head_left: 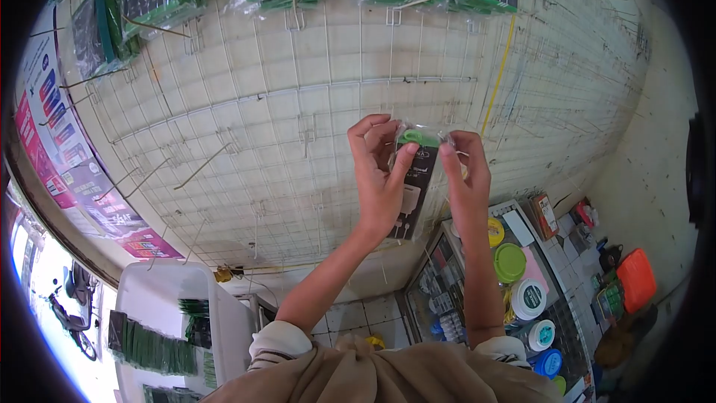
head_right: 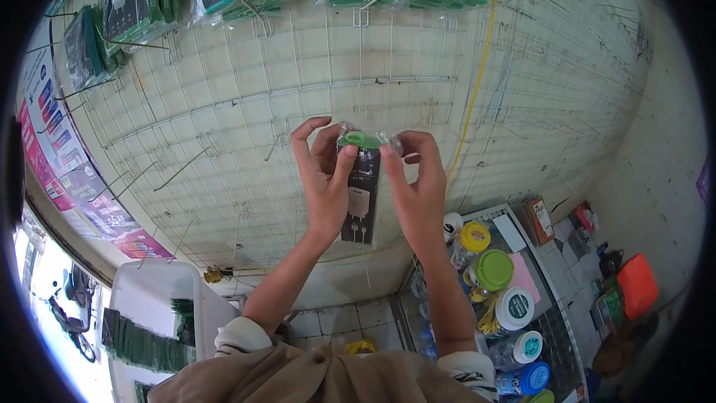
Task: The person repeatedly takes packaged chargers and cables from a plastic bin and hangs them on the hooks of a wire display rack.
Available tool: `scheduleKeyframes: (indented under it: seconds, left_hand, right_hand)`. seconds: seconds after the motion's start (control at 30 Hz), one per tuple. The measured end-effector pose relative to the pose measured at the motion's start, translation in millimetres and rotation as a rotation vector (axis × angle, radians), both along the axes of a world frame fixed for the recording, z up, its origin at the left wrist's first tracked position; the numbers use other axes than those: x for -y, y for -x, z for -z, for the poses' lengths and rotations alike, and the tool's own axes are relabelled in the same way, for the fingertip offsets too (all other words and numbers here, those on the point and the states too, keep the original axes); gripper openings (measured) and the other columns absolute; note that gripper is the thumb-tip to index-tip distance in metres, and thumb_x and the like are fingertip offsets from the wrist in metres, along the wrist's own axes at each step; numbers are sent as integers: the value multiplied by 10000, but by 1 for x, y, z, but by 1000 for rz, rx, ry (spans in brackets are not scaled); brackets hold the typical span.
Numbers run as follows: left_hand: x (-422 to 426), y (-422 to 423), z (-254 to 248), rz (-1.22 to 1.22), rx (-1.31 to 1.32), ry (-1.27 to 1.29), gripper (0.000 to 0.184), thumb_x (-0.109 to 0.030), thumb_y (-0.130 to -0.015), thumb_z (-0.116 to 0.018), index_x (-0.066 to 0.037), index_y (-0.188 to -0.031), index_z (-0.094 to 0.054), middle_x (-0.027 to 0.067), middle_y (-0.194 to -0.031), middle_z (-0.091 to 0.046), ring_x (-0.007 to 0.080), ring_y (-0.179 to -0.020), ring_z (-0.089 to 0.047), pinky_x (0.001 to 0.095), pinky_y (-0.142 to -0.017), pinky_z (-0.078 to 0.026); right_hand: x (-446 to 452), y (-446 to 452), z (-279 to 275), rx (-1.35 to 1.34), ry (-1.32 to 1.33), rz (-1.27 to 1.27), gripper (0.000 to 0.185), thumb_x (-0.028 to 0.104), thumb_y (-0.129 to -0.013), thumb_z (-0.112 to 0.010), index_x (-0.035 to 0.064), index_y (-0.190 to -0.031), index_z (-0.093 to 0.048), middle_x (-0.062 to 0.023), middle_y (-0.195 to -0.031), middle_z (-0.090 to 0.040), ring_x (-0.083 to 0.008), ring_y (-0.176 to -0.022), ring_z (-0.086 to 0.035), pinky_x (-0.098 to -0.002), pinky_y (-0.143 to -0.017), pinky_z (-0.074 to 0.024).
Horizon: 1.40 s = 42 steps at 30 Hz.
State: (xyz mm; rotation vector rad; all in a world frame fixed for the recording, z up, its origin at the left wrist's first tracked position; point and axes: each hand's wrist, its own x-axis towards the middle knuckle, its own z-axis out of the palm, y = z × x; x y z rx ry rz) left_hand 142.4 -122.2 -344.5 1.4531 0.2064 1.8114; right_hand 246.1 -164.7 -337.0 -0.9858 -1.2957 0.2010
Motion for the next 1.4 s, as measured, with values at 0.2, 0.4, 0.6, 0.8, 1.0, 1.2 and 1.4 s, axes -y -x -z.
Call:
scheduleKeyframes:
  seconds: [0.2,0.4,0.6,0.8,1.0,1.2,1.4]
  left_hand:
    - [-2,12,13,-131,-63,-101,401,-11,-801,-569,-50,-1114,-322,89,-982,-451,138,-894,-462,253,-783,-390]
    - [-3,15,6,-66,-56,-68,395,-2,-798,-562,-39,-1123,-340,78,-972,-444,126,-868,-453,242,-758,-384]
    - [-16,-11,-28,39,-32,-84,295,-47,-831,-527,-36,-1100,-407,33,-902,-443,86,-812,-432,208,-691,-362]
    - [-38,-79,-77,199,-19,-53,124,-121,-843,-541,-25,-921,-526,-10,-762,-465,39,-694,-403,197,-615,-361]
    - [-56,-138,-97,-81,-23,-212,123,-150,-855,-538,-37,-874,-494,-4,-733,-476,36,-643,-405,202,-562,-353]
    - [-63,-165,-96,148,116,-204,132,-127,-855,-533,-36,-930,-472,18,-807,-497,53,-724,-447,208,-624,-379]
    - [-69,-174,-95,165,170,-258,312,-48,-816,-566,-58,-1078,-398,57,-906,-516,104,-857,-497,231,-723,-407]
  right_hand:
    - [-7,15,-10,-10,-153,-85,220,148,-789,-595,15,-946,-517,-56,-899,-533,-151,-826,-505,-261,-718,-391]
    - [-12,8,-21,225,-133,-76,128,94,-784,-580,28,-887,-544,-55,-867,-540,-161,-796,-519,-262,-684,-401]
    - [-13,0,-44,206,-160,145,97,96,-793,-573,25,-848,-535,-55,-825,-540,-162,-730,-528,-261,-623,-410]
    - [-38,-43,-78,87,-375,268,113,123,-842,-525,12,-854,-510,-60,-805,-545,-139,-725,-521,-256,-632,-415]
    - [-56,-93,-88,-109,-404,212,149,160,-875,-490,15,-909,-489,-86,-870,-539,-143,-776,-508,-267,-719,-408]
    - [-77,-123,-77,-303,-357,352,348,305,-851,-533,-3,-1005,-477,-121,-989,-513,-200,-869,-494,-290,-769,-391]
    - [-77,-120,-78,-334,-367,47,300,291,-837,-564,8,-939,-553,-80,-883,-554,-138,-830,-491,-270,-759,-387]
